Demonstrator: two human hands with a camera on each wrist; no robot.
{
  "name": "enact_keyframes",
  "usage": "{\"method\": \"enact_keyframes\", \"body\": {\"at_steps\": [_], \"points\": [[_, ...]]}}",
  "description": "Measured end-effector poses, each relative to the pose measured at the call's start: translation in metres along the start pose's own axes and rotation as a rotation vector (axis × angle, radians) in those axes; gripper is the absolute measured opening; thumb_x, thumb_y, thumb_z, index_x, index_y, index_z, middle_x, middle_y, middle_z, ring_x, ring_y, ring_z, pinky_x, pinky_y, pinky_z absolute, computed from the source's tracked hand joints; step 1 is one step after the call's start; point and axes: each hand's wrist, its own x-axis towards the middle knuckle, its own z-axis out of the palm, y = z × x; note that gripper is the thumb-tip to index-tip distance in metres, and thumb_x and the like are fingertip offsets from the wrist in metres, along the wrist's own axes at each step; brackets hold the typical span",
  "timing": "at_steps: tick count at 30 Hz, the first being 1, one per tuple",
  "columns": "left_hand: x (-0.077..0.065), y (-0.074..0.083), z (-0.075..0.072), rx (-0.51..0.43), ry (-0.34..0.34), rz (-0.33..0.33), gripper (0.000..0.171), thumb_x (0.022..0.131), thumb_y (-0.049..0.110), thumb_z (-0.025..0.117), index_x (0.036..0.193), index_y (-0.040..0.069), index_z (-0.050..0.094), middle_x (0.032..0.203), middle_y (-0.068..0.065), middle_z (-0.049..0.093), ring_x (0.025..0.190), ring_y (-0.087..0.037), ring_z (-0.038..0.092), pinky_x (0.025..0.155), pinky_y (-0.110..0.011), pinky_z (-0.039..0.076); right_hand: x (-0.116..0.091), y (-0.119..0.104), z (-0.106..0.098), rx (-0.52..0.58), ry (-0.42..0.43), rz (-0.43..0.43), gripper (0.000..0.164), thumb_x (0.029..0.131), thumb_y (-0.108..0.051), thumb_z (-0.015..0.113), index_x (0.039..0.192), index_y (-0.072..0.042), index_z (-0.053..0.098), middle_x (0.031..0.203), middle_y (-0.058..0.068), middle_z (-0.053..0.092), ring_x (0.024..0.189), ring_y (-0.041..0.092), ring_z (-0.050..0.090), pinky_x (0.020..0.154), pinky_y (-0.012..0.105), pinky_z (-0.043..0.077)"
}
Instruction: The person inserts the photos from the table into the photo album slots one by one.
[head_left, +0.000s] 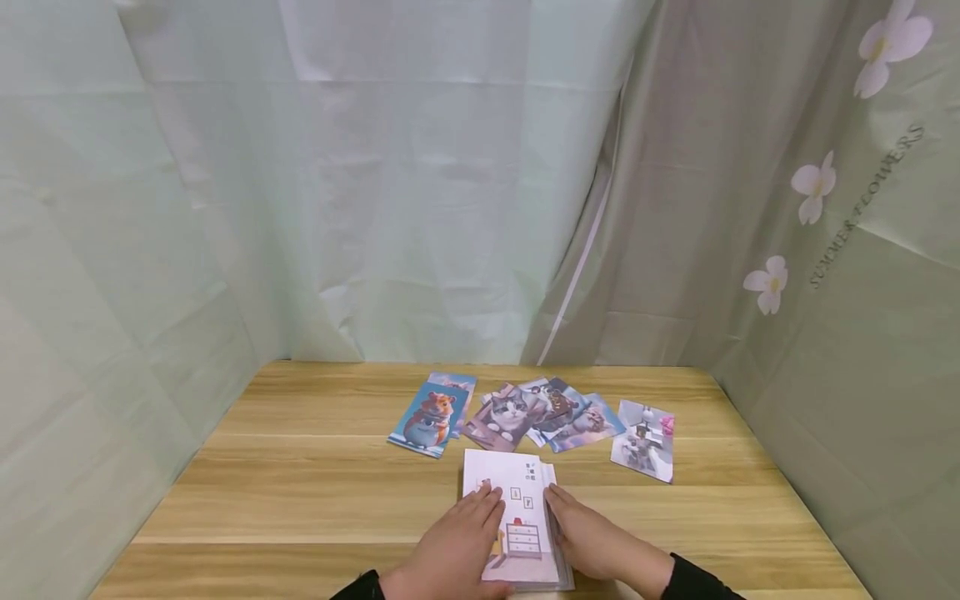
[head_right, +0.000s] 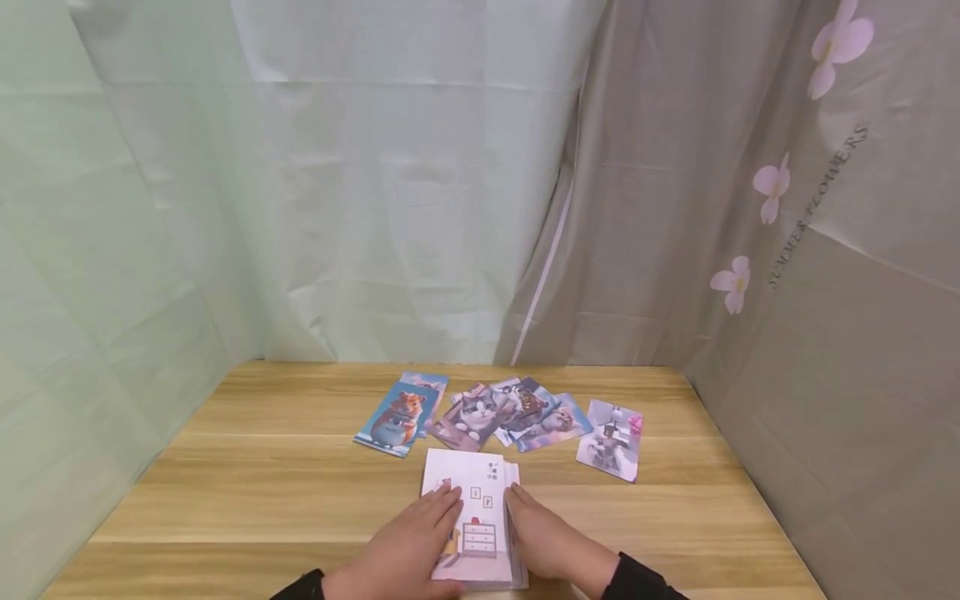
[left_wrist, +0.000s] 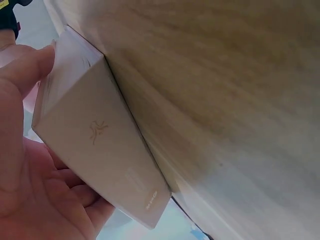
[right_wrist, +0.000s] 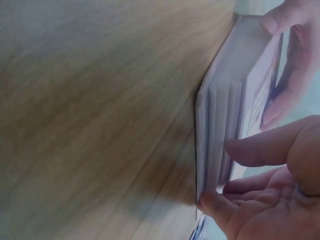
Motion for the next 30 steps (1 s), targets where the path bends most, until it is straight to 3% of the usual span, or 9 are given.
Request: {"method": "enact_keyframes", "body": {"at_steps": [7, 15, 20, 30], "points": [[0.000, 0.000, -0.004, -0.025, -0.013, -0.013, 0.093, 0.082, 0.068, 0.067, 0.140, -0.003, 0.054, 0.148, -0.016, 0.049, 0.141, -0.030, 0.042, 0.113, -0.038, 0.038, 0.001, -0.003, -0.004, 0.036, -0.020, 0.019, 0.057, 0.090, 0.004, 0.060, 0.141, 0.018, 0.039, 0.148, 0.037, 0.038, 0.138, 0.047, 0.039, 0.110, 0.057, 0.034], [0.001, -0.001, -0.002, -0.046, 0.018, -0.017, 0.093, 0.081, 0.066, 0.069, 0.139, -0.005, 0.054, 0.147, -0.017, 0.051, 0.139, -0.030, 0.044, 0.113, -0.037, 0.039, 0.001, -0.001, -0.004, 0.058, -0.039, 0.017, 0.054, 0.092, 0.005, 0.054, 0.142, 0.019, 0.037, 0.149, 0.038, 0.036, 0.140, 0.047, 0.036, 0.111, 0.057, 0.032], [-0.001, -0.003, -0.001, -0.047, 0.055, 0.000, 0.091, 0.084, 0.067, 0.065, 0.139, -0.005, 0.054, 0.147, -0.018, 0.051, 0.138, -0.031, 0.046, 0.111, -0.038, 0.041, 0.001, 0.002, -0.006, 0.066, -0.042, 0.004, 0.052, 0.095, 0.003, 0.052, 0.142, 0.019, 0.037, 0.149, 0.038, 0.035, 0.140, 0.047, 0.036, 0.112, 0.057, 0.032], [-0.007, -0.003, -0.005, -0.098, 0.105, -0.029, 0.092, 0.091, 0.069, 0.054, 0.145, -0.005, 0.046, 0.153, -0.020, 0.043, 0.140, -0.029, 0.043, 0.107, -0.038, 0.045, 0.001, 0.004, -0.011, 0.078, -0.077, -0.048, 0.053, 0.099, -0.004, 0.053, 0.147, 0.014, 0.036, 0.151, 0.034, 0.036, 0.141, 0.045, 0.035, 0.113, 0.057, 0.032]]}}
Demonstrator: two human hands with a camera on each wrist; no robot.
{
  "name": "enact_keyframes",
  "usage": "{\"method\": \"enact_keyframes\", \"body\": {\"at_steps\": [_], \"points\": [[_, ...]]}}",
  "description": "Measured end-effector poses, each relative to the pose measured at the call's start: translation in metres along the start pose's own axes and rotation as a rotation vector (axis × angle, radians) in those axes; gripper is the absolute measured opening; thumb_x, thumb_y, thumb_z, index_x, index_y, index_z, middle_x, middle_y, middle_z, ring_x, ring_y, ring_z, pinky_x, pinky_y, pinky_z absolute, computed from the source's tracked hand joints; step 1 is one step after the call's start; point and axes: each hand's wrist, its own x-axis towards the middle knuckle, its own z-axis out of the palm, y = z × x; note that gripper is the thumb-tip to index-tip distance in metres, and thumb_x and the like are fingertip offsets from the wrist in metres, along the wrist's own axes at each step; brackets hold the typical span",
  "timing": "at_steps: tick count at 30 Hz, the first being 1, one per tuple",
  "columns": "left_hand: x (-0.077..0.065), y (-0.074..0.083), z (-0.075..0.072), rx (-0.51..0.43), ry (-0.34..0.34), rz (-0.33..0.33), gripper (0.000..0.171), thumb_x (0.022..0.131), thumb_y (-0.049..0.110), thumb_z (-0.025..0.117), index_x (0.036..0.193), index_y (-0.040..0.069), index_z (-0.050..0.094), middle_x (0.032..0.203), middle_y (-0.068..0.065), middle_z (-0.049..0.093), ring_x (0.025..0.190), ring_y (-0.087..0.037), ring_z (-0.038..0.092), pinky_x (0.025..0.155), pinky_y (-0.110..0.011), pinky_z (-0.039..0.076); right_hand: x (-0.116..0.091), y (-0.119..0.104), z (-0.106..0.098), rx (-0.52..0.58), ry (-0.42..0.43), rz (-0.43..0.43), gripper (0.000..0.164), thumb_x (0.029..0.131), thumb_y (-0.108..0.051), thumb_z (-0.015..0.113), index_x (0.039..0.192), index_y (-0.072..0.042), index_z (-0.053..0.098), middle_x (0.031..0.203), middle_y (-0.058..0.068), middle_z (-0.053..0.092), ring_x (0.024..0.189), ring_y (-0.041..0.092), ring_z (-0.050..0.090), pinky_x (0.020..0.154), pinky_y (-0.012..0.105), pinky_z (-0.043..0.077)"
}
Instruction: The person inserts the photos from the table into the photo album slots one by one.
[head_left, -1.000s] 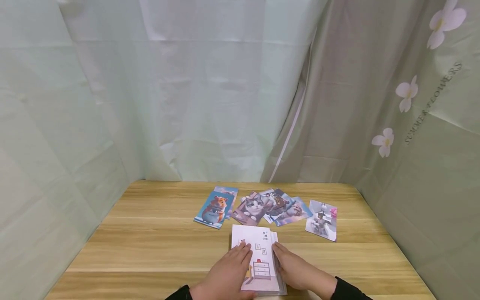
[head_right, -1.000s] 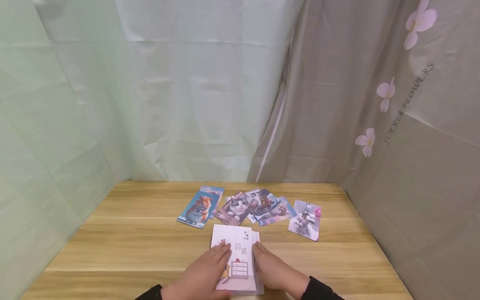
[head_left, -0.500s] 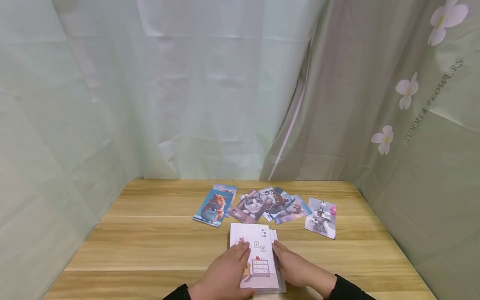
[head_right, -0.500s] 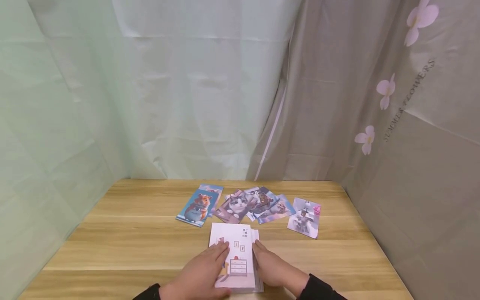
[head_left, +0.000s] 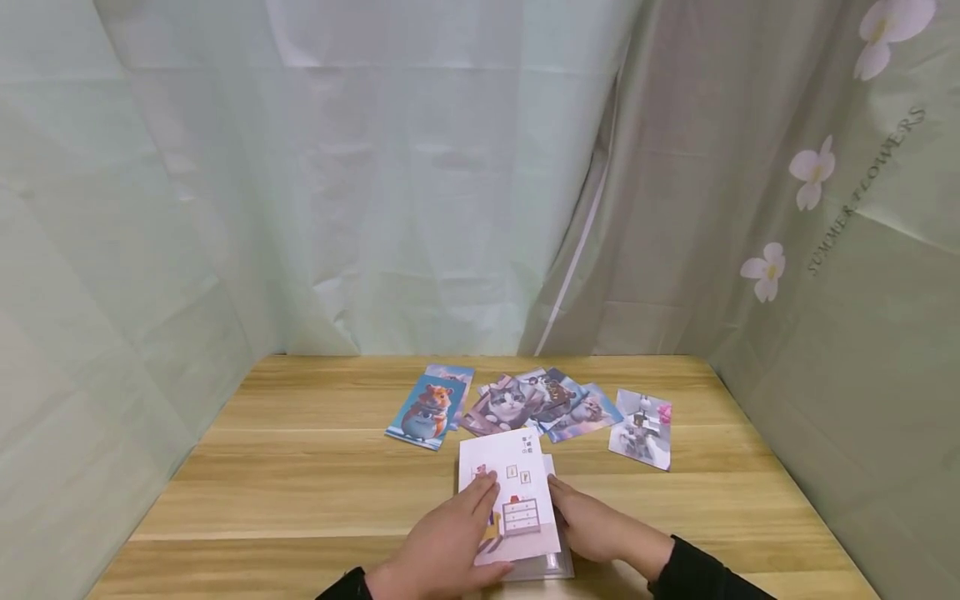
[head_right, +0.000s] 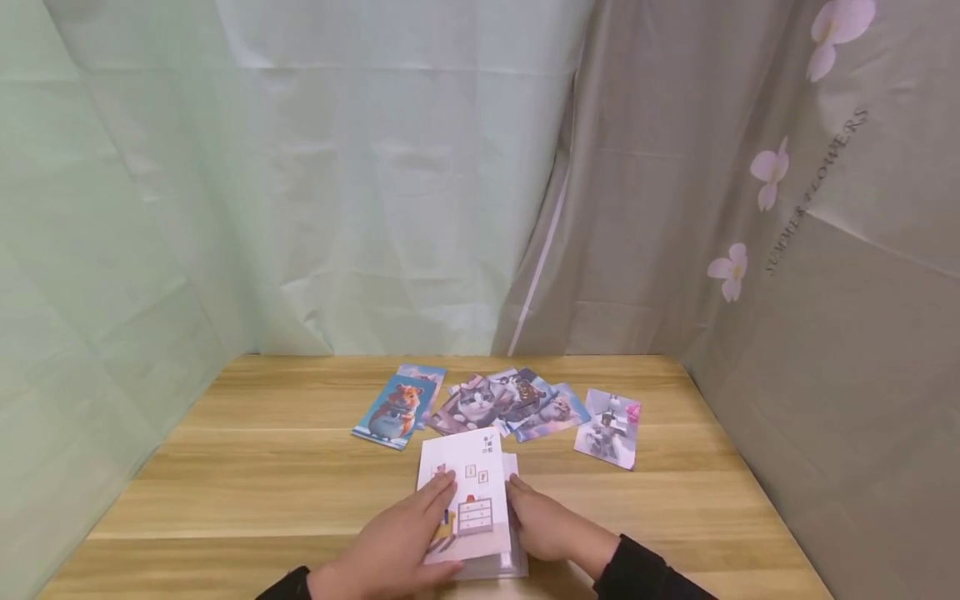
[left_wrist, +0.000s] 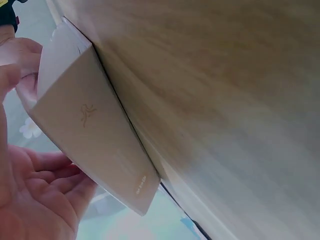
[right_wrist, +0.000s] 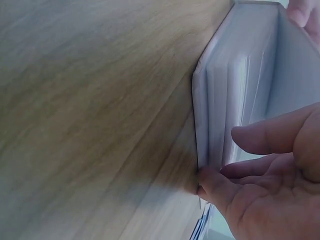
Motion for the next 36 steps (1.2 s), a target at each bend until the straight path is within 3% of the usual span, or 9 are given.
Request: {"method": "enact_keyframes", "body": {"at_steps": [9, 15, 25, 31, 36], "points": [[-0.004, -0.001, -0.004, -0.021, 0.086, 0.081, 0.079, 0.096, 0.056, 0.057, 0.146, -0.004, 0.045, 0.153, -0.017, 0.043, 0.137, -0.025, 0.047, 0.102, -0.036, 0.049, 0.000, -0.003, -0.002, -0.035, 0.016, -0.003, 0.051, 0.091, 0.004, 0.054, 0.138, 0.020, 0.043, 0.146, 0.038, 0.040, 0.137, 0.048, 0.040, 0.110, 0.058, 0.034], [-0.003, 0.000, -0.010, -0.034, 0.106, 0.128, 0.070, 0.098, 0.047, 0.057, 0.149, 0.001, 0.043, 0.157, -0.010, 0.039, 0.139, -0.020, 0.044, 0.103, -0.034, 0.049, 0.000, -0.003, 0.001, -0.047, 0.045, 0.003, 0.052, 0.088, 0.005, 0.055, 0.137, 0.021, 0.044, 0.145, 0.039, 0.041, 0.135, 0.048, 0.043, 0.110, 0.057, 0.036], [-0.005, 0.001, -0.026, -0.076, 0.423, 0.159, 0.066, 0.093, 0.036, 0.065, 0.144, -0.002, 0.049, 0.156, -0.010, 0.041, 0.136, -0.021, 0.048, 0.097, -0.033, 0.053, 0.001, -0.003, 0.002, -0.038, 0.036, 0.028, 0.054, 0.089, 0.004, 0.054, 0.140, 0.020, 0.041, 0.148, 0.038, 0.037, 0.138, 0.047, 0.039, 0.111, 0.057, 0.033], [-0.012, -0.005, -0.035, -0.136, 0.533, 0.150, 0.061, 0.099, 0.038, 0.053, 0.144, -0.003, 0.048, 0.154, -0.012, 0.043, 0.132, -0.026, 0.052, 0.102, -0.031, 0.049, 0.001, -0.003, 0.002, -0.018, 0.025, 0.040, 0.054, 0.091, 0.003, 0.052, 0.141, 0.020, 0.040, 0.150, 0.038, 0.035, 0.141, 0.046, 0.036, 0.113, 0.057, 0.030], [-0.026, -0.014, -0.037, -0.136, 0.609, 0.142, 0.061, 0.101, 0.039, 0.049, 0.143, -0.004, 0.048, 0.151, -0.013, 0.046, 0.128, -0.027, 0.056, 0.107, -0.021, 0.040, 0.001, -0.001, 0.005, -0.028, 0.004, 0.050, 0.053, 0.095, 0.000, 0.052, 0.143, 0.018, 0.039, 0.151, 0.036, 0.033, 0.142, 0.045, 0.034, 0.113, 0.056, 0.031]]}}
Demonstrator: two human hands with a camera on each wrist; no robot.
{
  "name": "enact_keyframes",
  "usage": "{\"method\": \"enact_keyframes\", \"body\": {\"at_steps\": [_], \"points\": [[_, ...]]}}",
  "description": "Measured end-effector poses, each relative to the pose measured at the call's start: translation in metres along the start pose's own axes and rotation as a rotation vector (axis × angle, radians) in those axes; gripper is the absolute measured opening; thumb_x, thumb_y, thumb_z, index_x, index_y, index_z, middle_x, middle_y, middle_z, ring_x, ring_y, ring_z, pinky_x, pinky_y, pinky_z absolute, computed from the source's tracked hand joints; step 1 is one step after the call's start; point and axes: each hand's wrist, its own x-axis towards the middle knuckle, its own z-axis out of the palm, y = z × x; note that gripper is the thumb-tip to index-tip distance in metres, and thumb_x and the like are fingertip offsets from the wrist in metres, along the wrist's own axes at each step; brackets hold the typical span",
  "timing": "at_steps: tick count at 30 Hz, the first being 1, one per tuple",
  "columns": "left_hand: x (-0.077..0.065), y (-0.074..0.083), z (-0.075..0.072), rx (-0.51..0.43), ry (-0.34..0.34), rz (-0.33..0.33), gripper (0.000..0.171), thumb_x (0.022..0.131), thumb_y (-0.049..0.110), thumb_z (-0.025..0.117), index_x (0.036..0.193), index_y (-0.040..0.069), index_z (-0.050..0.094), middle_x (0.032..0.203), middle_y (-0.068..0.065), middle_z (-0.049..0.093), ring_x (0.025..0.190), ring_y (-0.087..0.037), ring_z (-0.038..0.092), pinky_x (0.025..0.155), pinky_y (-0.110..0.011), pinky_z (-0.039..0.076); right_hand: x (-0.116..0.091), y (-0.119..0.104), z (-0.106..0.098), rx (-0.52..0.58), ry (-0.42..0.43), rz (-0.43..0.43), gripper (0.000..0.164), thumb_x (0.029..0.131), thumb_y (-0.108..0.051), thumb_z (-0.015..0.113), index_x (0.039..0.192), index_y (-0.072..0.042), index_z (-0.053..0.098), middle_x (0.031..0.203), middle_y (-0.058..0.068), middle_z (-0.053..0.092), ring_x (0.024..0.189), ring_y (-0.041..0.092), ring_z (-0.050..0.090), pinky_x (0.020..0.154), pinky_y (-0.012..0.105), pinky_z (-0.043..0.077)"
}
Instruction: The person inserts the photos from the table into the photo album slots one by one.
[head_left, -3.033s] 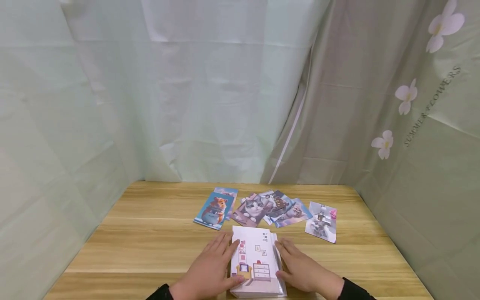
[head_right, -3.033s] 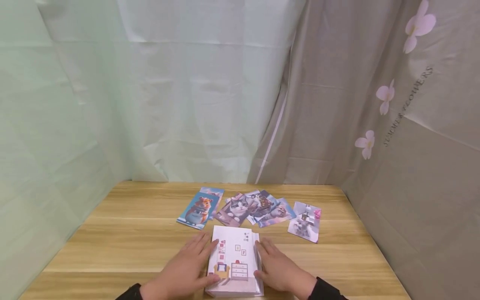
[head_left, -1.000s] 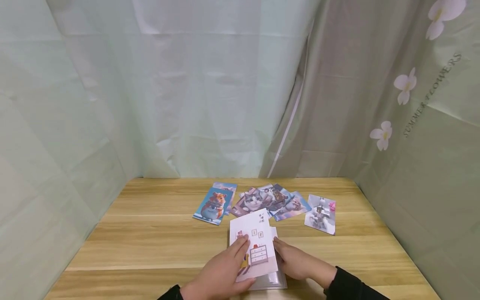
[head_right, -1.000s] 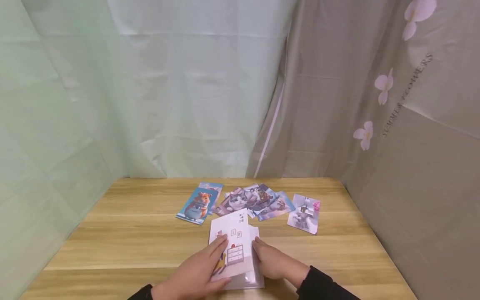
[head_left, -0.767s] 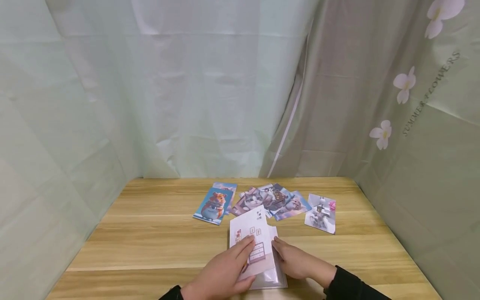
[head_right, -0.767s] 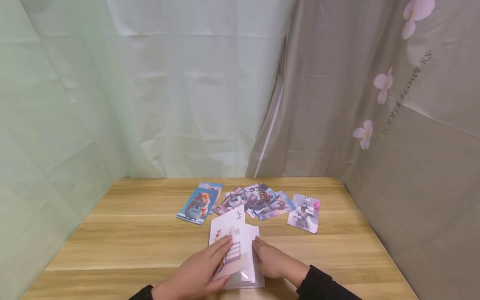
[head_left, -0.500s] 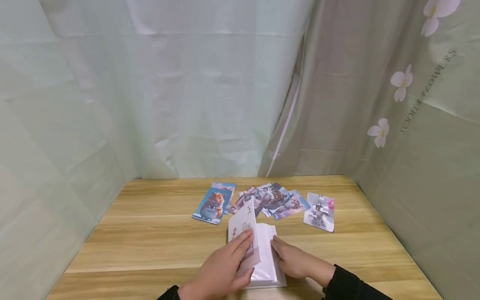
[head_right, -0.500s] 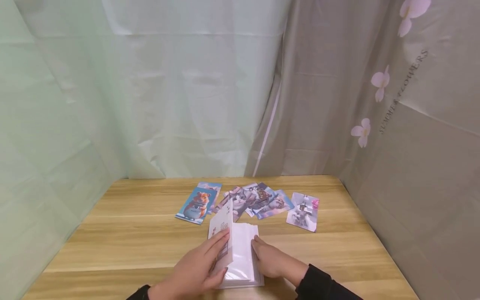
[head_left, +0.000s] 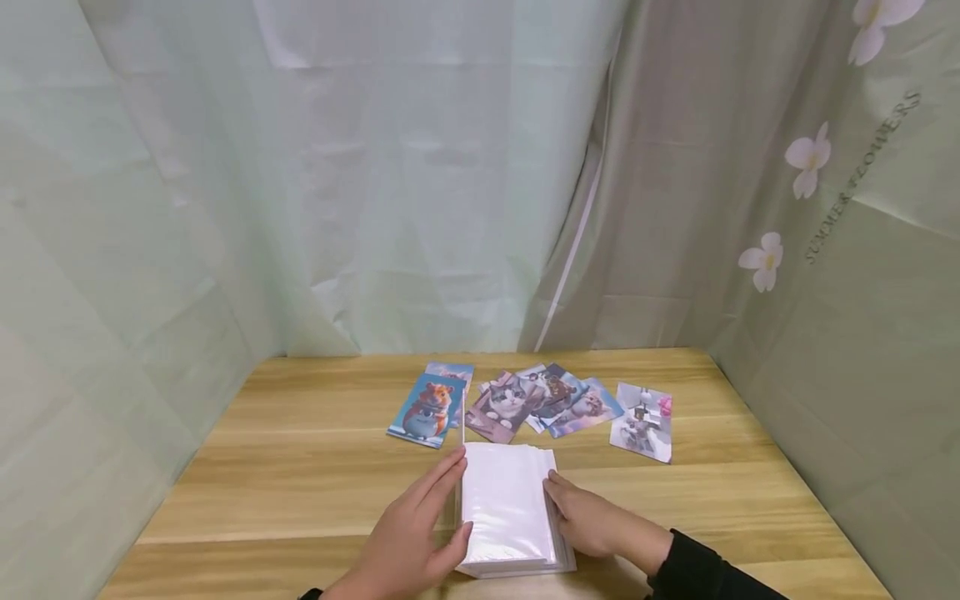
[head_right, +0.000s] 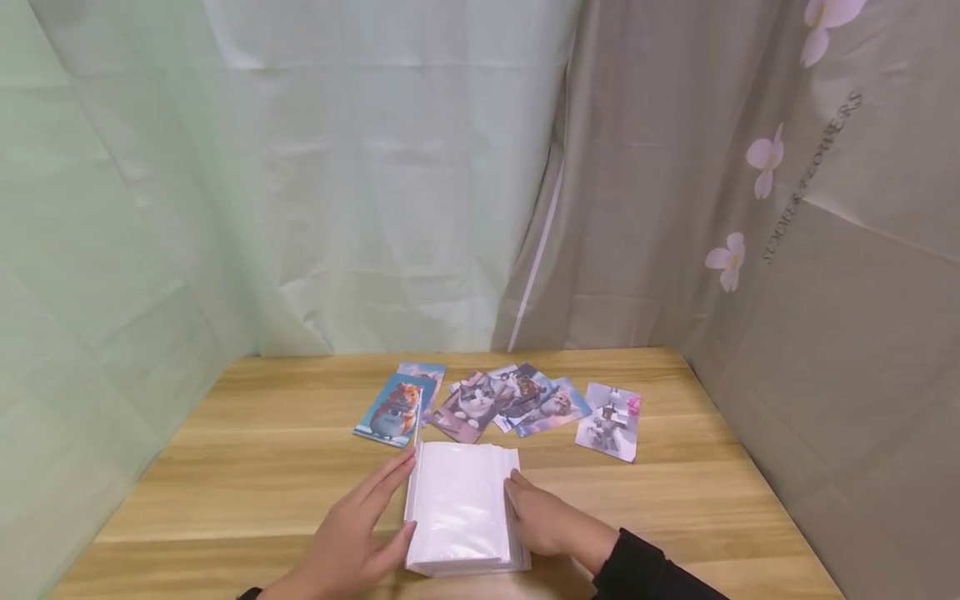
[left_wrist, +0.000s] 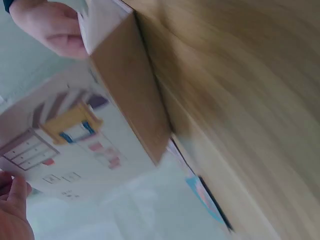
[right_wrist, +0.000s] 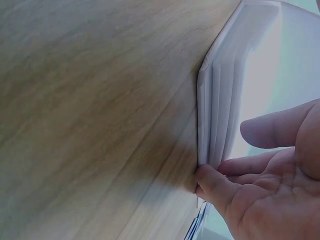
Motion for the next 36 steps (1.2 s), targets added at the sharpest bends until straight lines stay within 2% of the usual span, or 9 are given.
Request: {"method": "enact_keyframes", "body": {"at_steps": [5, 12, 15, 18, 21, 25, 28, 32, 36], "points": [[-0.014, -0.009, -0.012, -0.022, 0.040, -0.033, 0.061, 0.101, 0.041, 0.047, 0.142, -0.005, 0.050, 0.146, -0.015, 0.051, 0.125, -0.025, 0.058, 0.110, -0.015, 0.033, -0.002, 0.001, 0.001, -0.021, -0.027, 0.005, 0.052, 0.098, -0.003, 0.053, 0.144, 0.017, 0.037, 0.153, 0.035, 0.031, 0.142, 0.044, 0.034, 0.112, 0.055, 0.033], [-0.030, -0.016, -0.023, -0.093, 0.087, -0.113, 0.057, 0.098, 0.035, 0.056, 0.141, -0.003, 0.051, 0.144, -0.015, 0.053, 0.123, -0.020, 0.059, 0.102, -0.015, 0.041, -0.003, -0.003, -0.001, -0.049, -0.038, 0.005, 0.052, 0.100, -0.005, 0.052, 0.144, 0.017, 0.037, 0.153, 0.036, 0.030, 0.142, 0.044, 0.034, 0.111, 0.054, 0.034], [-0.034, -0.018, -0.029, -0.121, 0.090, -0.158, 0.055, 0.091, 0.021, 0.067, 0.140, -0.001, 0.053, 0.143, -0.014, 0.054, 0.123, -0.017, 0.059, 0.098, -0.015, 0.045, -0.003, -0.003, -0.001, -0.054, -0.042, 0.008, 0.052, 0.100, -0.005, 0.052, 0.145, 0.016, 0.037, 0.153, 0.035, 0.030, 0.142, 0.043, 0.034, 0.112, 0.054, 0.034], [-0.040, -0.019, -0.033, -0.118, 0.087, -0.203, 0.061, 0.080, 0.008, 0.074, 0.138, 0.000, 0.056, 0.142, -0.012, 0.055, 0.123, -0.013, 0.059, 0.095, -0.014, 0.046, -0.002, -0.003, 0.000, -0.059, -0.045, 0.013, 0.053, 0.100, -0.006, 0.053, 0.145, 0.016, 0.037, 0.154, 0.034, 0.030, 0.142, 0.043, 0.034, 0.111, 0.053, 0.034], [-0.045, -0.021, -0.036, -0.109, 0.094, -0.216, 0.066, 0.072, 0.000, 0.075, 0.136, -0.001, 0.057, 0.141, -0.014, 0.056, 0.123, -0.012, 0.058, 0.095, -0.014, 0.047, -0.002, -0.003, 0.000, -0.067, -0.048, 0.018, 0.053, 0.100, -0.006, 0.054, 0.145, 0.015, 0.037, 0.154, 0.034, 0.030, 0.142, 0.043, 0.034, 0.111, 0.053, 0.035], [-0.051, -0.023, -0.039, -0.106, 0.100, -0.250, 0.065, 0.071, -0.003, 0.073, 0.134, -0.002, 0.059, 0.140, -0.014, 0.057, 0.126, -0.006, 0.054, 0.093, -0.015, 0.048, -0.001, -0.003, 0.000, -0.077, -0.050, 0.023, 0.053, 0.100, -0.007, 0.054, 0.146, 0.015, 0.037, 0.154, 0.034, 0.030, 0.142, 0.042, 0.035, 0.111, 0.053, 0.035], [-0.055, -0.024, -0.041, -0.069, 0.103, -0.281, 0.061, 0.069, -0.005, 0.072, 0.129, -0.002, 0.062, 0.139, -0.012, 0.059, 0.125, -0.005, 0.055, 0.092, -0.012, 0.047, -0.002, -0.003, 0.000, -0.081, -0.050, 0.018, 0.053, 0.100, -0.006, 0.054, 0.146, 0.015, 0.037, 0.154, 0.034, 0.030, 0.142, 0.042, 0.035, 0.111, 0.053, 0.035], [-0.056, -0.025, -0.045, 0.087, 0.081, -0.321, 0.050, 0.068, -0.002, 0.072, 0.118, -0.001, 0.069, 0.135, -0.008, 0.063, 0.111, -0.015, 0.067, 0.087, -0.011, 0.050, -0.002, -0.005, -0.001, -0.081, -0.048, 0.011, 0.053, 0.099, -0.005, 0.054, 0.145, 0.015, 0.037, 0.154, 0.034, 0.030, 0.142, 0.043, 0.035, 0.111, 0.053, 0.035], [-0.054, -0.024, -0.052, 0.199, -0.031, -0.422, 0.037, 0.073, 0.004, 0.074, 0.109, -0.002, 0.074, 0.130, -0.008, 0.067, 0.103, -0.024, 0.071, 0.078, -0.028, 0.058, -0.002, -0.005, -0.001, -0.085, -0.052, 0.009, 0.054, 0.099, -0.006, 0.055, 0.145, 0.016, 0.037, 0.154, 0.034, 0.029, 0.142, 0.043, 0.034, 0.111, 0.053, 0.035]]}}
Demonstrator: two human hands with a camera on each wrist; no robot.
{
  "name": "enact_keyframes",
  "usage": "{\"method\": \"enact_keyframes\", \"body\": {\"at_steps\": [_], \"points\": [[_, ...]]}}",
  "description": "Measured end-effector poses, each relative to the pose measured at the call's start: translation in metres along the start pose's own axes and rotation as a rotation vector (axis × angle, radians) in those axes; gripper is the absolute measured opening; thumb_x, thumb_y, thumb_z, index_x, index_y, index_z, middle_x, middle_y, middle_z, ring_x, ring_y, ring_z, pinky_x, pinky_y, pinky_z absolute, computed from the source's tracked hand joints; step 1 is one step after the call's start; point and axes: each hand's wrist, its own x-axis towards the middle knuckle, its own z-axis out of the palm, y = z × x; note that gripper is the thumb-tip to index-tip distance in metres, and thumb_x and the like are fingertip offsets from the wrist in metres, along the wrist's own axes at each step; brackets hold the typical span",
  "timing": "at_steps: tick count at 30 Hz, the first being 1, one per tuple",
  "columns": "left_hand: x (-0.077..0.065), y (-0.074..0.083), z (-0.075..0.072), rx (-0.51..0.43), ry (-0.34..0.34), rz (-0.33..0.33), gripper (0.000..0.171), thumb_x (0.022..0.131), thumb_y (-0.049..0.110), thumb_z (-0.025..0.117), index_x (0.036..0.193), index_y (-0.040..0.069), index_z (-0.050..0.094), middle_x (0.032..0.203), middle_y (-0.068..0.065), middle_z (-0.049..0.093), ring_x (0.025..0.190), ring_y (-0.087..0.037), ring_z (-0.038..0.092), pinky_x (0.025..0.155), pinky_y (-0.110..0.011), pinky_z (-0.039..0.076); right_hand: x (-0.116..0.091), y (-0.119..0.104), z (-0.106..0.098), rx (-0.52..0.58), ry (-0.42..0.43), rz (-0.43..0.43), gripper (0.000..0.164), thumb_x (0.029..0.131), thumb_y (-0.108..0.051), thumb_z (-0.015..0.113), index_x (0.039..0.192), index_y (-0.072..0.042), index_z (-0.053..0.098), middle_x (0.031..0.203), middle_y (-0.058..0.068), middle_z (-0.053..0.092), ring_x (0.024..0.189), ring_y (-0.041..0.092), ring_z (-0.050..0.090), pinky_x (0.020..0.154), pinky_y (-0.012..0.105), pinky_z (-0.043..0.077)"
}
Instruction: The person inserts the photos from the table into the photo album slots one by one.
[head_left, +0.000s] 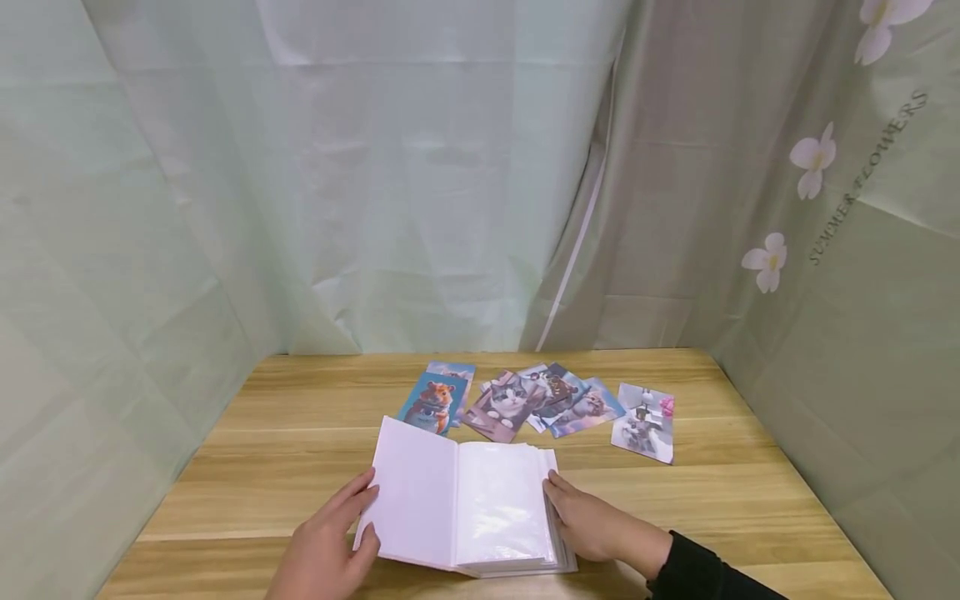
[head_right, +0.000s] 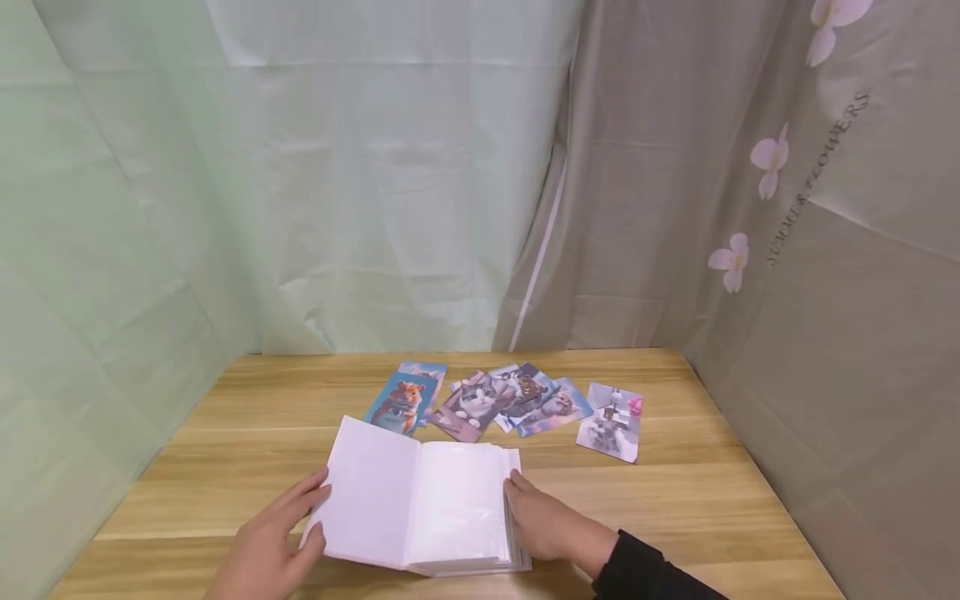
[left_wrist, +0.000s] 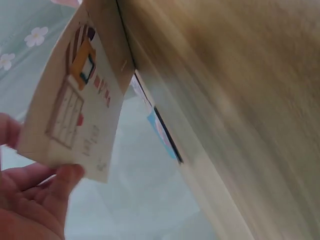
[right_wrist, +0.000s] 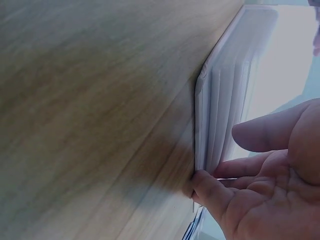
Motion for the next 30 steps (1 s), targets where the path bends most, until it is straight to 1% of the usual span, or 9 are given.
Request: {"method": "enact_keyframes", "body": {"at_steps": [3, 7, 9, 11, 13, 16, 21, 28, 30], "points": [[0.002, 0.000, -0.004, 0.023, -0.147, -0.102, 0.034, 0.078, 0.008, 0.075, 0.109, -0.005, 0.073, 0.130, -0.012, 0.066, 0.108, -0.028, 0.069, 0.081, -0.042, 0.058, 0.001, 0.001, 0.001, -0.008, -0.003, -0.003, 0.054, 0.099, -0.006, 0.055, 0.145, 0.015, 0.037, 0.154, 0.034, 0.030, 0.143, 0.042, 0.033, 0.111, 0.052, 0.035], [0.004, -0.002, -0.004, 0.030, -0.364, -0.263, 0.040, 0.083, 0.018, 0.077, 0.116, -0.006, 0.071, 0.136, -0.015, 0.061, 0.117, -0.032, 0.064, 0.094, -0.048, 0.053, 0.002, 0.002, 0.002, -0.024, -0.006, -0.009, 0.054, 0.100, -0.007, 0.055, 0.145, 0.015, 0.037, 0.154, 0.033, 0.030, 0.143, 0.042, 0.033, 0.111, 0.052, 0.035], [0.004, -0.005, -0.001, 0.032, -0.446, -0.315, 0.045, 0.083, 0.020, 0.078, 0.119, -0.007, 0.069, 0.138, -0.017, 0.059, 0.120, -0.035, 0.062, 0.097, -0.050, 0.051, 0.002, 0.002, 0.002, -0.026, -0.007, -0.009, 0.054, 0.100, -0.008, 0.055, 0.145, 0.015, 0.037, 0.154, 0.033, 0.030, 0.143, 0.042, 0.033, 0.111, 0.052, 0.036], [0.002, -0.008, 0.005, 0.030, -0.507, -0.344, 0.050, 0.083, 0.023, 0.080, 0.121, -0.007, 0.067, 0.139, -0.020, 0.057, 0.122, -0.037, 0.059, 0.100, -0.051, 0.049, 0.002, 0.002, 0.003, -0.027, -0.005, -0.009, 0.054, 0.099, -0.008, 0.055, 0.145, 0.015, 0.037, 0.154, 0.033, 0.030, 0.143, 0.042, 0.033, 0.111, 0.052, 0.036], [0.000, -0.011, 0.010, 0.013, -0.542, -0.344, 0.053, 0.082, 0.023, 0.080, 0.122, -0.008, 0.066, 0.140, -0.023, 0.055, 0.124, -0.039, 0.057, 0.101, -0.053, 0.047, 0.002, 0.002, 0.003, -0.024, -0.002, -0.007, 0.054, 0.099, -0.008, 0.055, 0.145, 0.015, 0.038, 0.154, 0.033, 0.030, 0.143, 0.042, 0.033, 0.111, 0.052, 0.035], [-0.004, -0.014, 0.018, -0.012, -0.572, -0.329, 0.055, 0.083, 0.024, 0.080, 0.123, -0.009, 0.064, 0.140, -0.027, 0.053, 0.126, -0.043, 0.055, 0.103, -0.056, 0.044, 0.001, 0.001, 0.002, -0.021, 0.003, -0.006, 0.054, 0.099, -0.007, 0.055, 0.144, 0.016, 0.038, 0.153, 0.034, 0.031, 0.143, 0.042, 0.033, 0.111, 0.052, 0.035], [-0.006, -0.016, 0.024, -0.031, -0.597, -0.324, 0.056, 0.083, 0.026, 0.080, 0.124, -0.009, 0.064, 0.139, -0.030, 0.052, 0.126, -0.046, 0.053, 0.104, -0.058, 0.042, 0.001, -0.001, 0.000, -0.015, 0.001, -0.002, 0.054, 0.099, -0.007, 0.056, 0.144, 0.016, 0.038, 0.153, 0.034, 0.031, 0.143, 0.043, 0.033, 0.111, 0.053, 0.035], [-0.005, -0.015, 0.028, -0.031, -0.671, -0.399, 0.061, 0.084, 0.031, 0.080, 0.127, -0.008, 0.062, 0.141, -0.030, 0.050, 0.129, -0.048, 0.050, 0.106, -0.061, 0.039, 0.002, -0.003, 0.000, -0.014, -0.001, 0.003, 0.053, 0.098, -0.006, 0.055, 0.144, 0.016, 0.039, 0.153, 0.034, 0.032, 0.143, 0.042, 0.034, 0.111, 0.052, 0.036], [-0.004, -0.014, 0.028, -0.028, -0.676, -0.403, 0.061, 0.084, 0.031, 0.080, 0.127, -0.008, 0.062, 0.141, -0.030, 0.050, 0.129, -0.048, 0.049, 0.106, -0.061, 0.039, 0.002, -0.002, 0.000, -0.015, -0.002, 0.007, 0.053, 0.098, -0.006, 0.056, 0.144, 0.016, 0.039, 0.153, 0.034, 0.032, 0.143, 0.042, 0.034, 0.111, 0.052, 0.036]]}}
